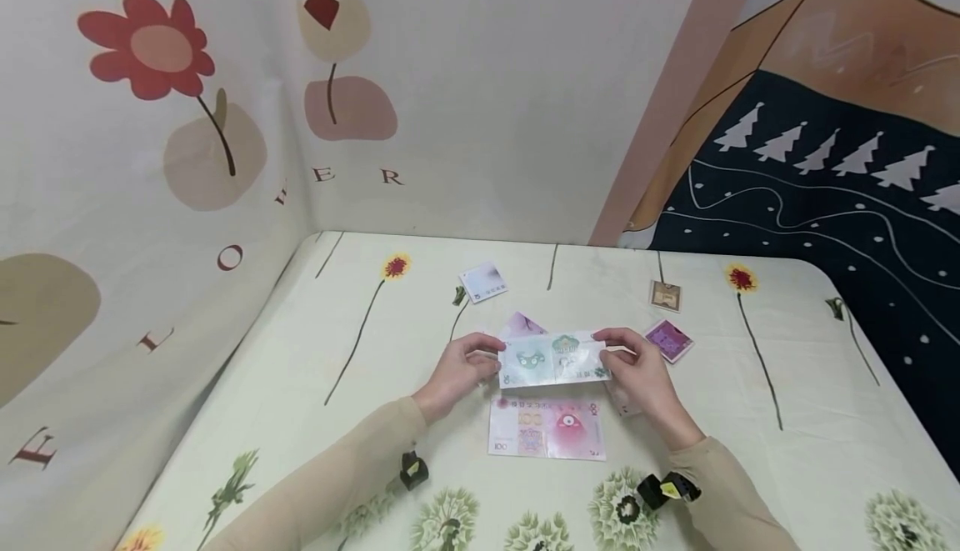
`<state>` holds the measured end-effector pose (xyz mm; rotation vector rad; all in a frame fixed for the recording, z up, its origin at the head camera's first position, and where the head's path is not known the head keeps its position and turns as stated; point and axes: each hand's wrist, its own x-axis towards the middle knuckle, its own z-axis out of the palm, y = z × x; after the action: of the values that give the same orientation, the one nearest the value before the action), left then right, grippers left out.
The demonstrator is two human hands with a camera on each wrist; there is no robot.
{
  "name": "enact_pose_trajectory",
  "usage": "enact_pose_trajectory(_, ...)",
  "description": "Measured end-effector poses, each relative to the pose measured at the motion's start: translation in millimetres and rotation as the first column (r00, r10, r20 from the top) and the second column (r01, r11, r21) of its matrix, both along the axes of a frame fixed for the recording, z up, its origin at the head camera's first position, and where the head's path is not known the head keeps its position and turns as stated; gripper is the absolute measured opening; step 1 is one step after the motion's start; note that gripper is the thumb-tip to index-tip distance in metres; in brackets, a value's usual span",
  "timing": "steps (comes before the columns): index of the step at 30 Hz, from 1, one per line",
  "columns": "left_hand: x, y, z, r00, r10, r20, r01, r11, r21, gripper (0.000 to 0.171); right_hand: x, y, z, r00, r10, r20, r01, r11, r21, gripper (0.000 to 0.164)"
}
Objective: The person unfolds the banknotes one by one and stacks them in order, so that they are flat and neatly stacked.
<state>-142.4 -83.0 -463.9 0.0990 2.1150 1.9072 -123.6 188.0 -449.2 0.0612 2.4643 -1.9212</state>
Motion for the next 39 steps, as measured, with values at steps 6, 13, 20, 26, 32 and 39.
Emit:
enact_pose_trajectory(6, -1.4, -2.7, -0.2, 1.0, -0.029, -0.003, 0.029, 1.0, 0.01, 0.035, -3.6, 1.7, 10.3, 0.999, 0.051, -0.015, -0.051, 0.999, 0.003, 0.027)
enact_pose_trajectory(13, -4.3, -8.7, 2.8, 0.997, -0.079, -0.017, 0.079, 0.997, -0.025, 0.04, -10.6, 4.2, 14.9, 0.991, 0.126, -0.037, -0.125, 0.992, 0.023, 0.026)
enact_pose_trajectory(20, -9.1, -10.6, 7.9, 0.991, -0.134, -0.025, 0.133, 0.991, -0.027, 0.04, -10.3, 3.3, 16.8, 0.985, 0.159, -0.061, -0.158, 0.987, 0.019, 0.025)
enact_pose_trajectory(26, -11.7, -5.8, 13.8, 0.981, -0.19, -0.045, 0.188, 0.982, -0.034, 0.04, -9.5, -0.8, 14.2, 0.978, 0.181, -0.108, -0.176, 0.983, 0.048, 0.022)
enact_pose_trajectory(32, -13.1, 9.9, 21.7, 0.957, -0.29, -0.027, 0.289, 0.957, -0.041, 0.034, -9.7, -6.1, 13.2, 0.974, 0.203, -0.104, -0.198, 0.979, 0.057, 0.021)
enact_pose_trajectory(39, -15.3, 24.2, 27.5, 0.944, -0.327, -0.051, 0.324, 0.944, -0.059, 0.03, -9.7, -13.7, 12.2, 0.962, 0.254, -0.096, -0.249, 0.966, 0.062, 0.021)
